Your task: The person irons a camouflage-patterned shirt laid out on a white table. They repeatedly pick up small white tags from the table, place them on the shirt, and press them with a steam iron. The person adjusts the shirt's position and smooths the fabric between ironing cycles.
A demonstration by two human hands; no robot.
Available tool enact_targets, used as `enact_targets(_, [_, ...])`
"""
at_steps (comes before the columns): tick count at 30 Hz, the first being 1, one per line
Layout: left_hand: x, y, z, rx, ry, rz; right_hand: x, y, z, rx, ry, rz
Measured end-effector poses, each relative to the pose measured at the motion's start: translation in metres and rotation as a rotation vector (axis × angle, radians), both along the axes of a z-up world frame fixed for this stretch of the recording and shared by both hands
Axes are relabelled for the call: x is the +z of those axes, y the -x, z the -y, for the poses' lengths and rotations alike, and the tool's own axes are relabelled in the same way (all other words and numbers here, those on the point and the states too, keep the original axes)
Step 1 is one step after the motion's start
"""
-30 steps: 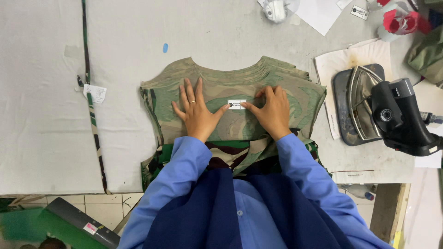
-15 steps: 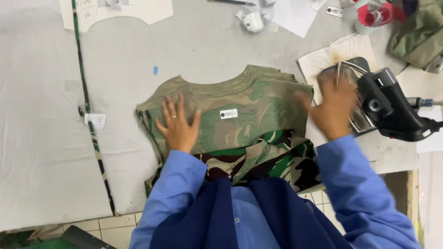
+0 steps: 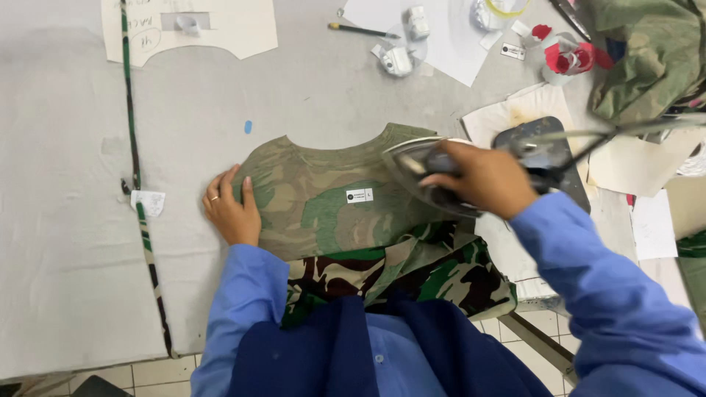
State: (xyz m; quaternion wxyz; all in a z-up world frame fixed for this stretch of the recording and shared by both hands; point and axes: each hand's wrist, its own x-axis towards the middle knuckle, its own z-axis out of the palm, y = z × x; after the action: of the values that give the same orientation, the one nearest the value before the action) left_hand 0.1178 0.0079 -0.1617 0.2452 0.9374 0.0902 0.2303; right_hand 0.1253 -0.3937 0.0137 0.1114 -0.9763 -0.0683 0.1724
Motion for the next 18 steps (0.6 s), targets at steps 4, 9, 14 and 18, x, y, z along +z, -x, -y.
enact_targets(4, [-0.002,0.001,-0.006,-0.008,0.097,0.071,-0.052,-0.009,-0.119,0.563,-0.117,0.155])
enact_targets(9, [0.033,0.024,-0.011,-0.032,0.128,0.065,-0.058,-0.014,-0.158,0.649,-0.161,0.122])
enact_targets(14, [0.068,0.094,0.028,-0.343,0.026,-0.074,-0.013,-0.016,-0.039,0.127,-0.044,-0.149])
enact_targets(18, [0.052,0.140,0.072,-0.748,0.039,-0.447,-0.001,0.005,0.072,-0.461,0.087,-0.112])
